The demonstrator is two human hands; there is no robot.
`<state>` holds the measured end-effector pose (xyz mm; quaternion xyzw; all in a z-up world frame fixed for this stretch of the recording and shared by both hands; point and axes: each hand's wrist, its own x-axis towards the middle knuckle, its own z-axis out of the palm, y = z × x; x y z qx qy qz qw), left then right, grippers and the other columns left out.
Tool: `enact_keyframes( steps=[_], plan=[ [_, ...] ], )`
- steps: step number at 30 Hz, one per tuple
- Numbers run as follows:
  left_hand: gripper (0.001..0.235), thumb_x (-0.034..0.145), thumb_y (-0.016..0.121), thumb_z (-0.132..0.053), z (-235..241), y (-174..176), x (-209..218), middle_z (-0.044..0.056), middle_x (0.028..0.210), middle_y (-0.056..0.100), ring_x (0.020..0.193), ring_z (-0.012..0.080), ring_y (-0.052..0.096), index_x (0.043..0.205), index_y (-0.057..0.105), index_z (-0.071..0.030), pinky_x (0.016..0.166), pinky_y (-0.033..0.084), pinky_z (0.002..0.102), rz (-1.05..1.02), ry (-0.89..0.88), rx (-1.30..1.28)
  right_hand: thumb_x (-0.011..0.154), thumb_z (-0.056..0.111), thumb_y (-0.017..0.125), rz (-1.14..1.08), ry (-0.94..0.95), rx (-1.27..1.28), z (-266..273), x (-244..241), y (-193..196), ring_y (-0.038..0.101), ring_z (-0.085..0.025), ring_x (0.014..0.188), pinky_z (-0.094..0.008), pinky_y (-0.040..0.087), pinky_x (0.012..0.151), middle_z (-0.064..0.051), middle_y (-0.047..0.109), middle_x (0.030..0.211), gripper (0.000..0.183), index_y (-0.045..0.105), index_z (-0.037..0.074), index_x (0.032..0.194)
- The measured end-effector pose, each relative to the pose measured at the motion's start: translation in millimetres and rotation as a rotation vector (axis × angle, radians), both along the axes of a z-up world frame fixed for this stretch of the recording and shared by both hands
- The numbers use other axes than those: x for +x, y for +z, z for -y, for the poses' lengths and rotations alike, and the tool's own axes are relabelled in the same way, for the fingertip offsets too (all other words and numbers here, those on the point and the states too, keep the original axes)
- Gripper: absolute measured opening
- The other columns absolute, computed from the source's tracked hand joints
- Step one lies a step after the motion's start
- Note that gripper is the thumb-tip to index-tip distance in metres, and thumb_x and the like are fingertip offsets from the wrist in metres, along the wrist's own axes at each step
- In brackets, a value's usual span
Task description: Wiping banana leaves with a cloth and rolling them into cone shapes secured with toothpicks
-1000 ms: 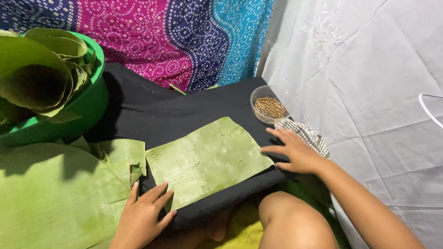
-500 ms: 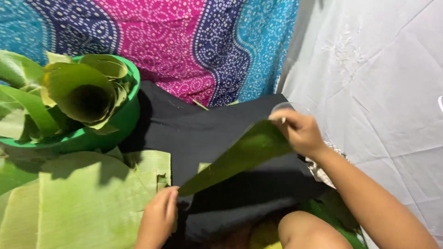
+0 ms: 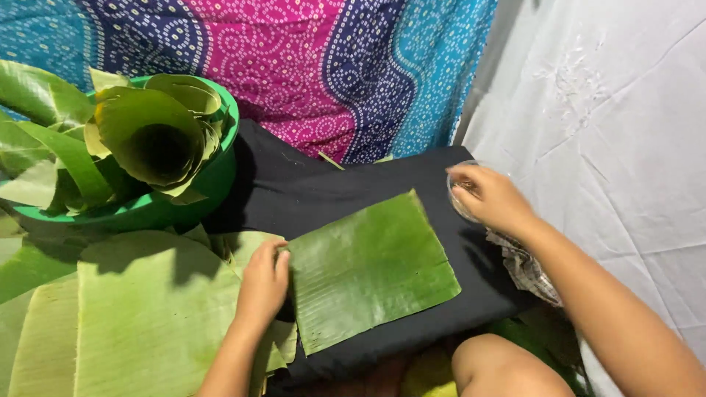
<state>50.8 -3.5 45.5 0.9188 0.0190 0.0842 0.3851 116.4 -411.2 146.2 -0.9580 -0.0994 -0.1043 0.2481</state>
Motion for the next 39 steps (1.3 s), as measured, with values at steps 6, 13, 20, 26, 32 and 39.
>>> enact_keyframes(
  steps=[6,13,20,26,32,39],
  plan=[
    [0.056,0.072,0.076,-0.056,-18.4,-21.0,-28.2,0.002,0.155,0.045,0.153,0.0262,0.028,0.113,0.072,-0.017,0.124,0.005,0.067,0.117,-0.280,0.657,0.076,0.053,0.077,-0.492,-0.275,-0.702,100.3,-42.9,-66.2,0.067,-0.028,0.113,-0.042,0.060,0.093,-0.008,0.057,0.132,0.082,0.042,0.041,0.150],
    [0.084,0.069,0.073,-0.074,-29.3,-28.5,-34.2,-0.001,0.154,0.046,0.156,0.0230,0.021,0.136,0.061,-0.024,0.125,-0.005,0.068,-0.086,-0.300,0.708,0.075,0.003,0.059,-0.257,-0.250,-0.325,121.7,-55.7,-102.0,0.072,-0.031,0.087,-0.040,0.059,0.084,-0.013,0.075,0.099,0.044,0.075,0.012,0.115],
    [0.086,0.067,0.071,-0.079,-28.8,-30.1,-37.1,-0.007,0.153,0.048,0.155,0.0198,0.021,0.133,0.064,-0.025,0.126,-0.005,0.066,-0.037,-0.298,0.698,0.080,0.023,0.073,-0.519,-0.336,-0.657,105.9,-52.0,-90.8,0.071,-0.033,0.110,-0.044,0.061,0.094,-0.013,0.058,0.137,0.086,0.036,0.046,0.154],
    [0.093,0.062,0.078,-0.078,-27.4,-21.4,-34.9,-0.008,0.155,0.044,0.156,0.0193,0.017,0.136,0.061,-0.024,0.126,-0.007,0.066,-0.127,-0.310,0.662,0.075,0.014,0.071,-0.463,-0.282,-0.610,125.1,-38.7,-74.5,0.075,-0.028,0.095,-0.039,0.061,0.086,-0.007,0.075,0.112,0.073,0.058,0.041,0.141],
    [0.095,0.057,0.087,-0.073,-25.4,-17.5,-28.6,-0.007,0.152,0.048,0.156,0.0194,0.019,0.131,0.062,-0.018,0.126,-0.005,0.066,-0.133,-0.296,0.595,0.076,0.015,0.066,-0.311,-0.336,0.118,14.1,-68.3,-3.3,0.063,-0.022,0.061,-0.032,0.048,0.056,-0.010,0.078,0.090,0.049,0.074,0.016,0.124],
    [0.078,0.060,0.077,-0.030,-27.4,-31.9,-23.2,-0.001,0.146,0.055,0.156,0.0201,0.022,0.134,0.058,-0.015,0.127,-0.008,0.069,-0.109,-0.276,0.657,0.090,0.037,0.063,-0.019,0.373,0.004,-235.8,-69.0,-113.6,0.045,-0.046,0.127,-0.055,0.040,0.102,-0.031,0.042,0.145,0.063,0.057,0.003,0.142]
  ],
)
